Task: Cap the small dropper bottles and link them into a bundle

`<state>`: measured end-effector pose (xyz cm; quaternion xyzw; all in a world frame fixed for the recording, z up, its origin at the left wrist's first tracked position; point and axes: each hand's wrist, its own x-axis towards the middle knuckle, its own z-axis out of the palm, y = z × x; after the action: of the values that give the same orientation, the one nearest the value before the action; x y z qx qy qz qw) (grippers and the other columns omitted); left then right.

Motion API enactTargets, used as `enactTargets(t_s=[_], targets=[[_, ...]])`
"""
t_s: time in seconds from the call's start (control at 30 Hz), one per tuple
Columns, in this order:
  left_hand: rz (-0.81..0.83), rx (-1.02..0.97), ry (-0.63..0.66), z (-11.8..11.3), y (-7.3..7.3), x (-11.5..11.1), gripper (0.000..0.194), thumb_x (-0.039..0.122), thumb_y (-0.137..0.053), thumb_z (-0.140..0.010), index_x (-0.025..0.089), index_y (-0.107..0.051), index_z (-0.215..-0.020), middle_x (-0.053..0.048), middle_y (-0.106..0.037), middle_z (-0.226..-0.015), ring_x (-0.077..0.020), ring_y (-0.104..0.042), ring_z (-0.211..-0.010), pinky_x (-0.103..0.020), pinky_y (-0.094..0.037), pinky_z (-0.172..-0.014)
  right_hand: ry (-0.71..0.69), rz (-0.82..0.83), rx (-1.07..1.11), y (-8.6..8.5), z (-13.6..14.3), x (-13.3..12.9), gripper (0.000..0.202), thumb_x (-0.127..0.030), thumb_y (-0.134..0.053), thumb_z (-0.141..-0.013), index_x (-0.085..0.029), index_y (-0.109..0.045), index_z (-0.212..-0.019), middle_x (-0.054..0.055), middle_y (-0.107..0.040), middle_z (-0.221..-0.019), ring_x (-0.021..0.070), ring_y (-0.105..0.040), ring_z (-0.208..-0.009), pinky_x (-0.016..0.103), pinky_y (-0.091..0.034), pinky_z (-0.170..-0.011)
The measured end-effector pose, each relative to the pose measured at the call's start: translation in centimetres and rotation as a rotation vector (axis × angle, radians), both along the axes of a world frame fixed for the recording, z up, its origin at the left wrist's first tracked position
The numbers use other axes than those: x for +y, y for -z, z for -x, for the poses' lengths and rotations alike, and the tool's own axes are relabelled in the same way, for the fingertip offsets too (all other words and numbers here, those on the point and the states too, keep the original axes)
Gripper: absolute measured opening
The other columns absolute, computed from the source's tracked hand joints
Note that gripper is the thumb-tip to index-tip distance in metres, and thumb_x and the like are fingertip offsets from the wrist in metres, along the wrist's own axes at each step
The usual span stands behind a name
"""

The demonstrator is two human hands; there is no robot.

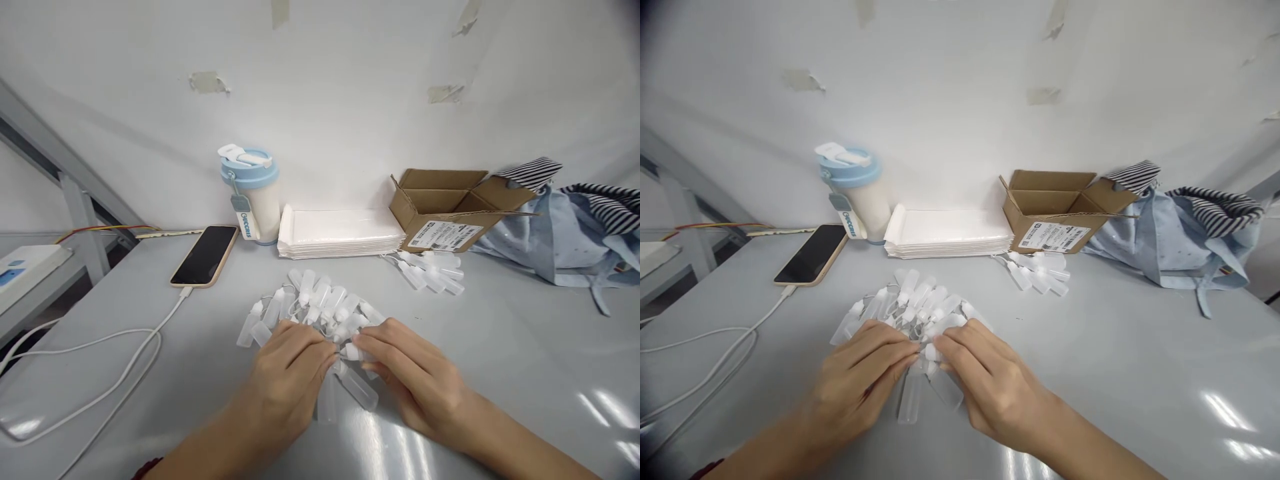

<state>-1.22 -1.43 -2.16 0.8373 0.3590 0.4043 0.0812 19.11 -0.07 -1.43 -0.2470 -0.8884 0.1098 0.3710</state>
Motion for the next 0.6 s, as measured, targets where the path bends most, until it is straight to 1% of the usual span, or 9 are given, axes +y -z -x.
enactTargets(t_s=[0.17,0.23,0.4,0.6], targets=[[0.039,-0.016,0.024,-0.07,0.1,-0.13,0.02,-0.001,-0.047,-0.085,0.014,-0.059,-0.089,-0.003,-0.06,-0.075,-0.0138,-0.053,-0.067,-0.031,-0.045,-0.064,-0.023,0.052,0.049,0.2,0.12,0.11,0.032,0.0,-0.046,-0.084,-0.009,-0.053,-0.114,0.013,-0.062,-0.093,0.019,-0.055,-0.078,0.032,-0.05,-0.064],[0.034,-0.046,0.004,-0.11,-0.05,-0.18,0.02,0.0,-0.048,-0.085,0.015,-0.059,-0.091,-0.002,-0.06,-0.077,-0.0138,-0.054,-0.069,-0.031,-0.045,-0.066,-0.021,0.073,0.064,0.24,0.04,0.19,0.032,-0.001,-0.047,-0.084,-0.009,-0.052,-0.115,0.013,-0.062,-0.092,0.0183,-0.055,-0.078,0.031,-0.05,-0.064],[0.045,-0.094,-0.043,-0.12,-0.5,-0.16,0.02,0.002,-0.055,-0.083,0.016,-0.058,-0.096,-0.003,-0.062,-0.082,-0.015,-0.056,-0.074,-0.032,-0.045,-0.069,-0.012,0.068,0.095,0.34,-0.33,0.36,0.037,0.002,-0.051,-0.082,-0.009,-0.051,-0.117,0.013,-0.06,-0.093,0.0185,-0.052,-0.078,0.032,-0.048,-0.064],[0.059,-0.116,-0.021,-0.09,-0.57,-0.21,0.02,-0.001,-0.054,-0.081,0.016,-0.058,-0.091,-0.002,-0.06,-0.078,-0.0149,-0.054,-0.072,-0.031,-0.045,-0.069,-0.05,0.085,0.09,0.31,-0.31,0.25,0.037,0.003,-0.05,-0.082,-0.008,-0.05,-0.118,0.014,-0.06,-0.096,0.0192,-0.052,-0.083,0.033,-0.048,-0.068]])
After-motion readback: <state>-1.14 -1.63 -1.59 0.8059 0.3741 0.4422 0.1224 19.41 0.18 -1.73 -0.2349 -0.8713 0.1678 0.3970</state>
